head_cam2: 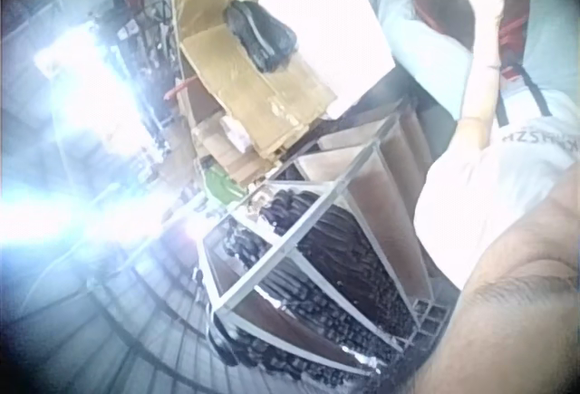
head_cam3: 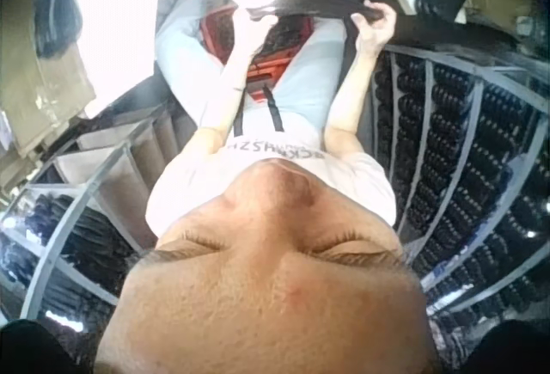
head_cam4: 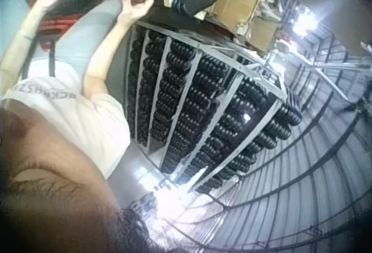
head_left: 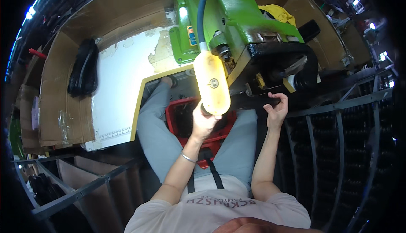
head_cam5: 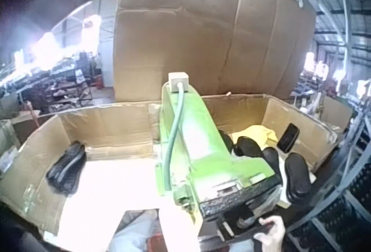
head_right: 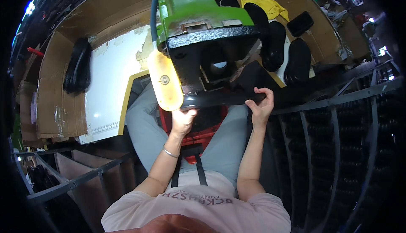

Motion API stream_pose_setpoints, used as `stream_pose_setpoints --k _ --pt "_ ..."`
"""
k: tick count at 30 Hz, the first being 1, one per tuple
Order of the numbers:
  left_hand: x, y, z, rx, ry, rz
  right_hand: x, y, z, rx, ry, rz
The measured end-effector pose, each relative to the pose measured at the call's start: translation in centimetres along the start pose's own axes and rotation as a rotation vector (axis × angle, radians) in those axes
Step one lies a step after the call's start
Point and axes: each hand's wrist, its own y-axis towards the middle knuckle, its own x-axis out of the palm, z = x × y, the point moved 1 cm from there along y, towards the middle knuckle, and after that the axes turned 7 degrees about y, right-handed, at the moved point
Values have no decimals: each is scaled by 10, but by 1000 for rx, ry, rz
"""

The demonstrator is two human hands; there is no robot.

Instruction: Using a sole processing machine and organizing finished shoe soles in a factory.

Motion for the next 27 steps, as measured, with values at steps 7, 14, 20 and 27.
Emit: stream_pose_setpoints --k 7,14,20,27 --pt "-1 8 -63 55 86 31 12 22 -68 -129 -327 17" --pt "-23 2 -40 18 -242 0 62 15 -91 -215 -553 -66" --pt "-66 -1 5 -5 -348 10 111 -2 -66 -209 -412 -177" --pt "-28 -6 7 -26 -193 -2 51 12 -41 -188 -202 -140"
